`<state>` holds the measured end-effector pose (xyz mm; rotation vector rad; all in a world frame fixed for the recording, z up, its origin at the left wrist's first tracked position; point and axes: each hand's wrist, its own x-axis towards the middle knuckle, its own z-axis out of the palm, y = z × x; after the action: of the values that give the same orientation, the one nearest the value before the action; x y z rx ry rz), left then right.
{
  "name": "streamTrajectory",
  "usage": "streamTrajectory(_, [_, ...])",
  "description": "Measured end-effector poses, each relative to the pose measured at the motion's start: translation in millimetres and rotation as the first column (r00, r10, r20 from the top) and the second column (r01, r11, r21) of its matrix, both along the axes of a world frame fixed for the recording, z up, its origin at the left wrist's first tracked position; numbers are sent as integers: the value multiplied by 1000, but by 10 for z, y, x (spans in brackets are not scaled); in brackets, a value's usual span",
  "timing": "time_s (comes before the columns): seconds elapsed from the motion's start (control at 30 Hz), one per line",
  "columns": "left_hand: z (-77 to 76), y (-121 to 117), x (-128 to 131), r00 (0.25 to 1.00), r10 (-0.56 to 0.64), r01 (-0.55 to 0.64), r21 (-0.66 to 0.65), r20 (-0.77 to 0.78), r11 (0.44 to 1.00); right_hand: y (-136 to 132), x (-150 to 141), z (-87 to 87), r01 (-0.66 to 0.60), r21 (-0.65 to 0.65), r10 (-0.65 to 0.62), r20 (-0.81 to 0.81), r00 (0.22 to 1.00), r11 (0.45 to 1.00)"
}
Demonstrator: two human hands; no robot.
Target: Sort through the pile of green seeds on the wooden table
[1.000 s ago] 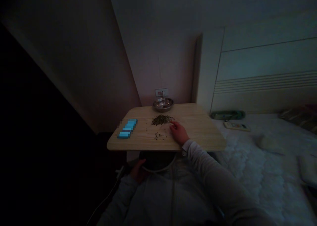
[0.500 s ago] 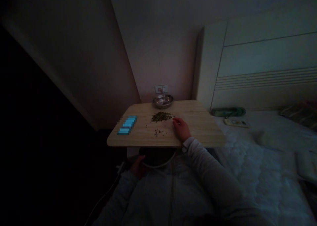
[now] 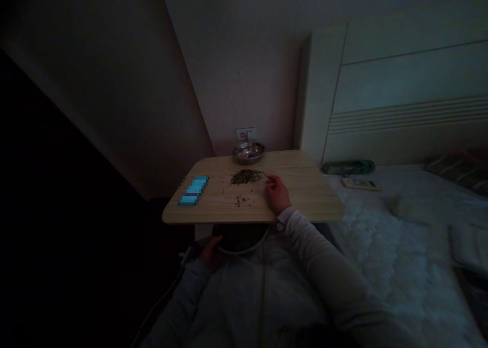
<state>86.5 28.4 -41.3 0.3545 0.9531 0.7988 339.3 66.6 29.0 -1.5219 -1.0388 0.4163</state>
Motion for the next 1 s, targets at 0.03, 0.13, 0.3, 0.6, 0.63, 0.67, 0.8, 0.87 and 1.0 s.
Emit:
streamTrajectory(0.03, [5, -2, 3, 1000, 5, -5, 3, 7, 1000, 4, 0, -2, 9, 4, -9, 12, 1000, 1000])
streamTrajectory(0.13, [60, -15, 19, 1000, 17, -17, -17, -7, 1000, 13, -11, 3, 26, -4, -26, 56, 998, 1000])
streamTrajectory(0.3, [186, -47, 61, 998, 31, -34, -49, -63, 998, 30, -44, 18, 23, -51, -16, 130, 991, 998])
streamTrajectory(0.6, [120, -42, 58, 999, 24, -25, -36, -25, 999, 123, -141, 30, -104, -91, 122, 223, 967, 990])
streamTrajectory(0.63, [110, -39, 53, 999, 26, -27, -36, -30, 999, 133, -156, 27, -112, -83, 128, 228, 965, 990])
streamTrajectory(0.67, [102, -35, 49, 999, 26, -27, -38, -36, 999, 140, -171, 24, -120, -77, 134, 233, 963, 990])
streamTrajectory(0.8, [89, -24, 39, 998, 26, -28, -45, -53, 999, 149, -236, 26, -159, -77, 174, 246, 954, 984])
streamTrajectory(0.87, [80, -17, 33, 998, 31, -34, -47, -58, 998, 143, -263, 38, -177, -94, 196, 245, 950, 980])
streamTrajectory(1.0, [57, -10, 15, 999, 12, -13, -42, -33, 999, 122, -284, 57, -226, -111, 246, 228, 942, 968])
